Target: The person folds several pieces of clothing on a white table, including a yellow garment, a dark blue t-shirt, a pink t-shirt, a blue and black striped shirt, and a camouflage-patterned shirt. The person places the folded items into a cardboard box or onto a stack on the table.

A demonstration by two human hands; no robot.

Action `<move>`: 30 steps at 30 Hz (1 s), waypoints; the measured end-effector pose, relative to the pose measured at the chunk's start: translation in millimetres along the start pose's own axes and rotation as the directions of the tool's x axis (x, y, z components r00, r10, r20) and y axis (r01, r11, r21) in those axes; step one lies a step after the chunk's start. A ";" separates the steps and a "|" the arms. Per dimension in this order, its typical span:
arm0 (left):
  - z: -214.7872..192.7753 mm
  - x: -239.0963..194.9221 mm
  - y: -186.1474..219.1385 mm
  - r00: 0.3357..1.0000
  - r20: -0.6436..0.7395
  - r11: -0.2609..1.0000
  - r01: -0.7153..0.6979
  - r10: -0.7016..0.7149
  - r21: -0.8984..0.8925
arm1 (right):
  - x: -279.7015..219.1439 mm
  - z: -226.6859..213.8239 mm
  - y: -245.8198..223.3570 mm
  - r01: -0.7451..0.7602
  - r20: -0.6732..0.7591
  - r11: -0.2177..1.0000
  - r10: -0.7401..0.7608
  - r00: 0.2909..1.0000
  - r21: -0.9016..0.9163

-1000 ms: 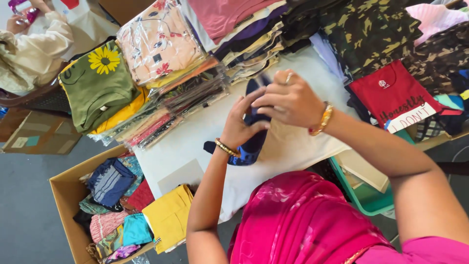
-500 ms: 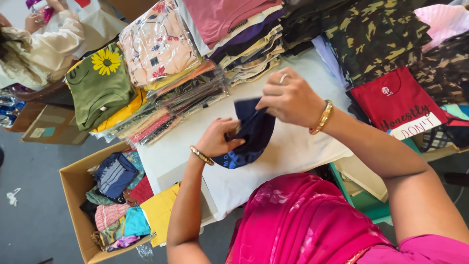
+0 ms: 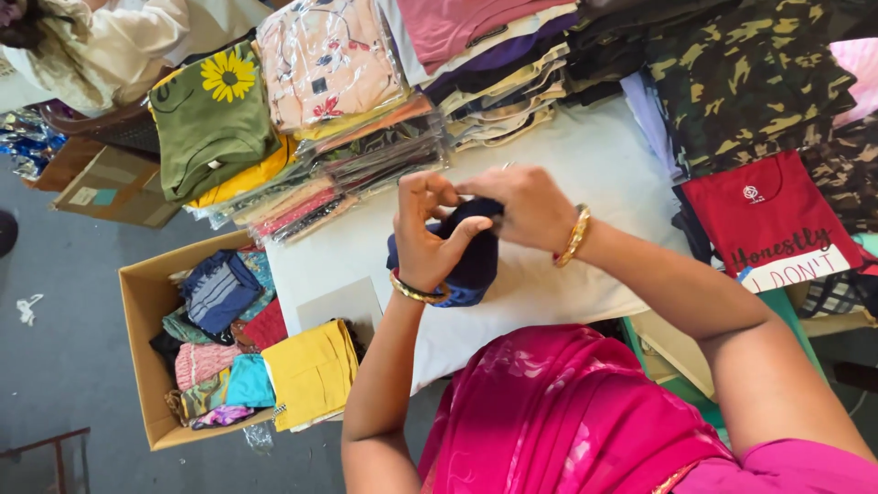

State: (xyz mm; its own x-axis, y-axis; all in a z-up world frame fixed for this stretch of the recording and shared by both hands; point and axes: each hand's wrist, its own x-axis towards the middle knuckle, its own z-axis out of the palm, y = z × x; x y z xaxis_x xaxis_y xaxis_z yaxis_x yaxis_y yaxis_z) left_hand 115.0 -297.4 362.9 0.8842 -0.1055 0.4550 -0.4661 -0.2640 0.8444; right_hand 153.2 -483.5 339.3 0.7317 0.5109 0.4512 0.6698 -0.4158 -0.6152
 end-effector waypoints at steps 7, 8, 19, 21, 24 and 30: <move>-13.4 -22.6 -106.4 0.941 0.328 0.988 0.029 -0.079 0.155 | -4.3 -24.0 32.1 0.037 -0.102 0.995 -0.047 0.994 -0.096; -11.9 -20.1 -101.3 0.941 0.329 0.987 0.029 -0.080 0.155 | 1.6 -23.8 20.3 0.036 -0.102 0.995 -0.046 0.994 -0.095; 0.7 -8.5 -54.7 0.982 0.158 0.951 0.146 -0.106 -0.272 | -1.7 10.9 13.9 0.148 -0.120 0.986 -0.156 0.980 -0.073; -11.8 -17.0 -84.2 0.950 0.306 0.967 0.138 -0.068 -0.212 | 1.2 -3.4 15.5 0.155 -0.185 0.986 -0.165 0.969 -0.065; -40.2 -39.9 -142.7 0.790 0.568 0.971 0.221 -0.232 0.089 | -1.0 -30.9 32.1 0.072 -0.336 0.997 -0.081 0.938 -0.041; -120.6 -70.8 -214.6 0.663 0.537 0.789 0.134 -0.521 0.600 | -18.4 -53.6 130.1 -0.239 -0.516 0.889 0.426 0.743 0.390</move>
State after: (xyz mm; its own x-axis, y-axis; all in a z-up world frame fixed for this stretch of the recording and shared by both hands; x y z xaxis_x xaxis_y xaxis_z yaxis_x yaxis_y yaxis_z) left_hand 148.7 -117.6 183.5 0.8462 -0.4471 -0.2901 -0.2305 -0.7977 0.5572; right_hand 233.7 -587.4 285.7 0.8944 -0.1865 0.4066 0.3712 -0.1980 -0.9072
